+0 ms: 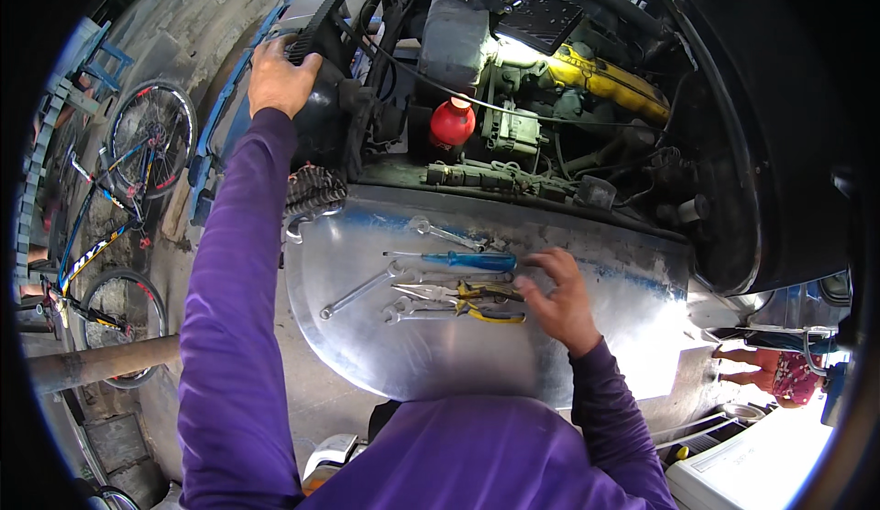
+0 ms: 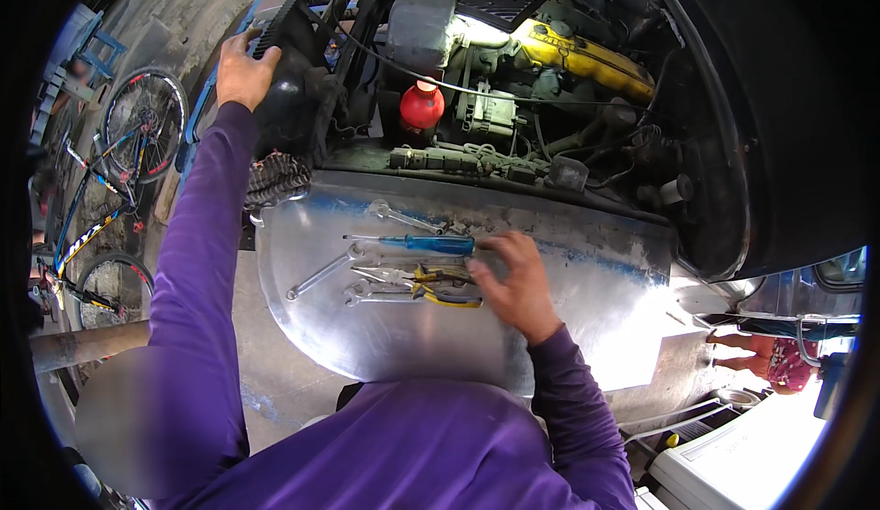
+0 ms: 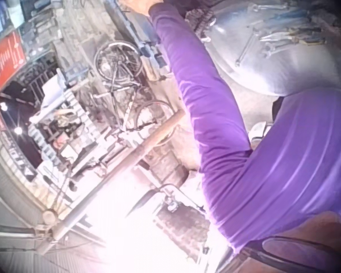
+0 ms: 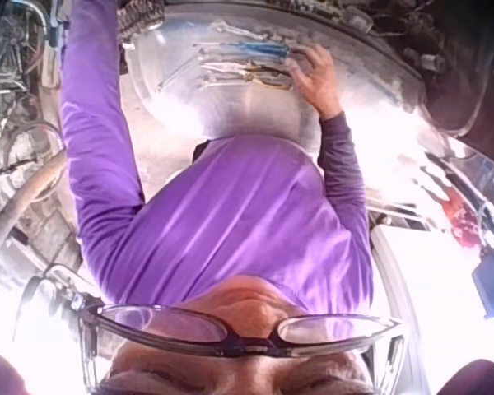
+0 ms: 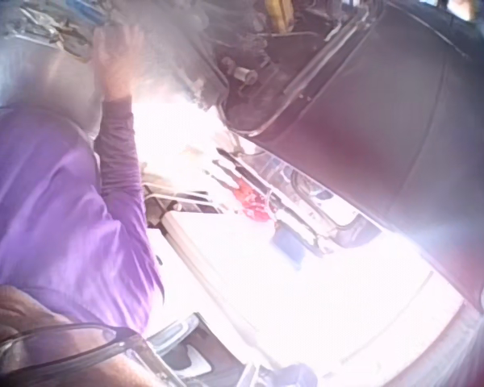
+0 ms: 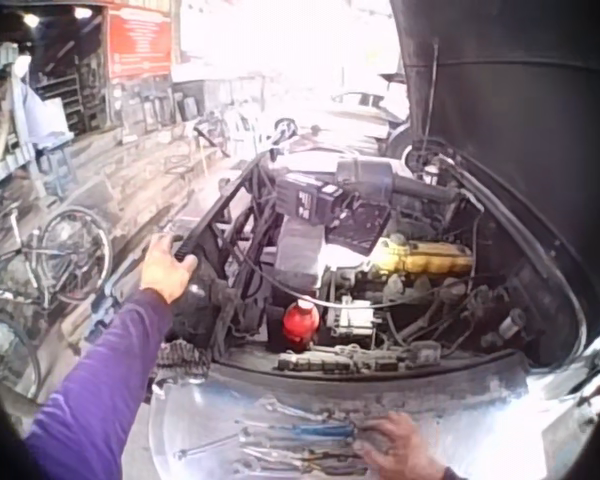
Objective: The person works on a vehicle's battery compartment, connecting wires and securing components. They then move to the engine bay, using a work light and a screwdriver to adjust parts within the engine.
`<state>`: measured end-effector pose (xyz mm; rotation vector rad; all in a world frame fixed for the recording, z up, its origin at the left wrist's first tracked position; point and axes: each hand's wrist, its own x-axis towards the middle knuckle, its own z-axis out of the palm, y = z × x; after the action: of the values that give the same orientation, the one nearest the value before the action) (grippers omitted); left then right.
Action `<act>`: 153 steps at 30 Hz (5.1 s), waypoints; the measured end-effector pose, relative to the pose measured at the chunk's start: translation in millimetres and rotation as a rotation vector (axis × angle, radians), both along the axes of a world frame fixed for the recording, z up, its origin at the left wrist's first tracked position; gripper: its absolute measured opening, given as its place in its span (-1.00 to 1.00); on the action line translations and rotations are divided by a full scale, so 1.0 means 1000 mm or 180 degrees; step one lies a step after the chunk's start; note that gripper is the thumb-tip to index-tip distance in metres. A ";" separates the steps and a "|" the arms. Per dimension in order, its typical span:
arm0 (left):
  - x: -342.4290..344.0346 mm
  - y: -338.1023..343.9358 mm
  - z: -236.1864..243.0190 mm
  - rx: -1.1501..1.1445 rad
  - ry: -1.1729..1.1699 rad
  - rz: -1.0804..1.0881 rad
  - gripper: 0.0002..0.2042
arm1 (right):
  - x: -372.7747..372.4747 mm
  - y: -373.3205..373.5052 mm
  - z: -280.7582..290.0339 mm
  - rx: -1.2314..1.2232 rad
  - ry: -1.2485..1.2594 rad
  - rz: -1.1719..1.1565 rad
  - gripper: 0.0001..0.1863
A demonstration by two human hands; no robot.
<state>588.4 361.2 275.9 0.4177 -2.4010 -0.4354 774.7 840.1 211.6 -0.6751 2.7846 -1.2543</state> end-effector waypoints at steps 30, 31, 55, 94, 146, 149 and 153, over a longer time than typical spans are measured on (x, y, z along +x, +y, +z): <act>0.006 0.001 -0.002 -0.0007 0.0483 -0.0193 -0.56 | 0.022 -0.208 -0.018 0.1517 0.1192 0.2100 -0.88; 0.006 0.001 -0.002 0.0041 0.0497 -0.0203 -0.56 | 0.020 -0.209 -0.016 0.1468 0.1295 0.2172 -0.88; 0.001 -0.001 0.003 -0.0185 -0.0050 -0.0477 -0.58 | -0.331 -0.006 -0.037 0.1916 0.0524 -0.0659 -0.87; -0.001 -0.017 -0.005 -0.0038 -0.0154 -0.0413 -0.53 | -0.346 -0.024 -0.032 0.2495 0.0656 -0.0465 -0.74; -0.004 -0.010 -0.007 0.0007 -0.0274 0.0015 -0.38 | -0.006 -0.070 0.009 0.1302 0.1138 0.0342 -0.68; -0.005 -0.010 -0.007 0.0026 -0.0260 0.0022 -0.39 | -0.008 -0.072 0.004 0.1436 0.1086 0.0315 -0.65; -0.002 -0.009 -0.006 0.0081 -0.0268 0.0032 -0.40 | -0.004 -0.067 0.010 0.1512 0.1137 0.0417 -0.60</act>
<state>586.0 352.7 270.2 0.4679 -2.4758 -0.4523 770.4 773.5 221.6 -1.0955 3.0684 -0.4486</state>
